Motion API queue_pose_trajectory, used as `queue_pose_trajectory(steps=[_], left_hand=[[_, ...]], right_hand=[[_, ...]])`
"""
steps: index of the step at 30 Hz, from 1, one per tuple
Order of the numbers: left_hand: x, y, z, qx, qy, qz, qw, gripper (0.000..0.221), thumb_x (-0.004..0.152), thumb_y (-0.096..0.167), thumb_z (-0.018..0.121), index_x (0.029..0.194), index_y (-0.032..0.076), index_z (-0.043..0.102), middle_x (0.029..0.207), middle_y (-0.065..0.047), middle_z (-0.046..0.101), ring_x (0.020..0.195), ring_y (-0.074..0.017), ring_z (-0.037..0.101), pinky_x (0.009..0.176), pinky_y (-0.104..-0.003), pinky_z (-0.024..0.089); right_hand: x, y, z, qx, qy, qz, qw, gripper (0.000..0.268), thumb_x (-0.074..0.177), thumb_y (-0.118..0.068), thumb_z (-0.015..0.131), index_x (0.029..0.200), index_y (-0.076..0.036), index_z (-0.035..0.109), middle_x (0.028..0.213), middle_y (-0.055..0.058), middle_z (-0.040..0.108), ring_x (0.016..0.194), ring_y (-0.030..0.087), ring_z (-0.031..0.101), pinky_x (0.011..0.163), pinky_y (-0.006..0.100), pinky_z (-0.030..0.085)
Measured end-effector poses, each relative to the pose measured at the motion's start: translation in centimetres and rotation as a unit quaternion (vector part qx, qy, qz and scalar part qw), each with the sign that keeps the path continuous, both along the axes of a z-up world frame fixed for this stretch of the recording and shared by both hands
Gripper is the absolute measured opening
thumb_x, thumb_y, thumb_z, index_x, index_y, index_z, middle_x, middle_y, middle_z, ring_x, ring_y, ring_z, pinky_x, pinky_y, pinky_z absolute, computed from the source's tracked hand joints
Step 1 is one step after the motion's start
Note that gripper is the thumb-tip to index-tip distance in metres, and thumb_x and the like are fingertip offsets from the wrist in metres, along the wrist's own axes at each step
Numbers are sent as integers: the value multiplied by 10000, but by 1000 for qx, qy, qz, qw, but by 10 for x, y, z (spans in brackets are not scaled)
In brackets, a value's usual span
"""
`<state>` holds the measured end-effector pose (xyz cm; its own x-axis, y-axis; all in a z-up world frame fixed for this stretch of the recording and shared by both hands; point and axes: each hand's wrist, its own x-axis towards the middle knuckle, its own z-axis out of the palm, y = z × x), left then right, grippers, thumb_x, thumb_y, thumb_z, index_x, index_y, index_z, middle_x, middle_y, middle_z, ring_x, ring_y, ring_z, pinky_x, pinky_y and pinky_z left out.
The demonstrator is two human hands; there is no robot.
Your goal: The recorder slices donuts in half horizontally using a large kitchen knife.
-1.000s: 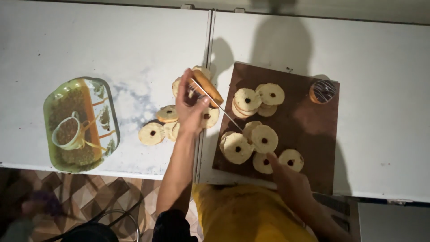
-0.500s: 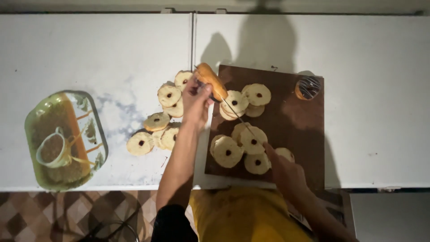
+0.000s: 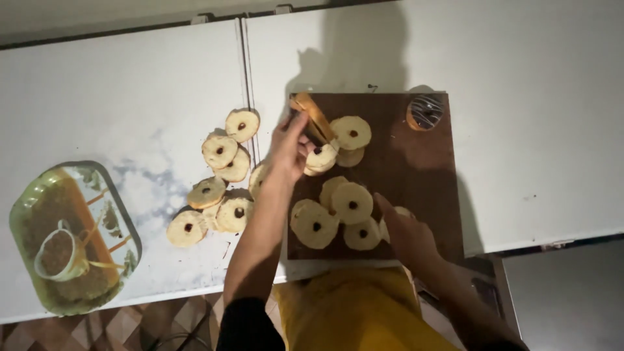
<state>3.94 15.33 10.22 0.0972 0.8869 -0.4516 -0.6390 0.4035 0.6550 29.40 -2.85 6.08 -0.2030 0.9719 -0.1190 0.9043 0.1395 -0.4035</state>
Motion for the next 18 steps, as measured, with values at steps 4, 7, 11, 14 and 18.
queue_pose_trajectory(steps=[4, 7, 11, 14, 18], left_hand=[[25, -3, -33, -20, 41, -27, 999, 392, 944, 170, 728, 1277, -25, 660, 748, -103, 616, 434, -89, 469, 344, -210, 358], [41, -6, -46, -17, 71, -34, 997, 296, 964, 136, 699, 1157, -79, 635, 692, -15, 620, 420, -71, 427, 323, -231, 326], [34, 8, -73, 9, 7, -57, 998, 251, 1004, 120, 674, 1174, -64, 649, 736, -24, 636, 473, -73, 475, 384, -238, 354], [25, 13, -103, 11, -70, -57, 996, 212, 1018, 139, 684, 1155, -12, 627, 625, 36, 471, 426, -64, 412, 378, -254, 353], [20, 15, -92, -61, -28, -68, 995, 270, 953, 240, 631, 1150, 55, 623, 730, 27, 548, 618, -112, 530, 557, -300, 490]], right_hand=[[10, 0, -3, -11, 34, -17, 999, 734, 882, -56, 542, 1568, -205, 327, 978, 191, 720, 774, 397, 701, 634, 492, 552], [18, 19, -13, -83, 16, -60, 995, 661, 997, -173, 551, 1607, -305, 334, 881, 145, 741, 748, 322, 723, 660, 431, 567], [24, 50, 13, -281, 197, -196, 918, 641, 1002, -194, 544, 1616, -300, 396, 791, 127, 723, 628, 189, 673, 566, 347, 565], [35, 61, 13, -378, 357, -156, 840, 696, 1000, -195, 533, 1640, -209, 259, 723, 81, 672, 520, 113, 564, 477, 284, 485], [47, 61, 0, -439, 473, -212, 733, 738, 959, -164, 561, 1631, -180, 257, 680, 81, 636, 427, 114, 492, 399, 258, 403]])
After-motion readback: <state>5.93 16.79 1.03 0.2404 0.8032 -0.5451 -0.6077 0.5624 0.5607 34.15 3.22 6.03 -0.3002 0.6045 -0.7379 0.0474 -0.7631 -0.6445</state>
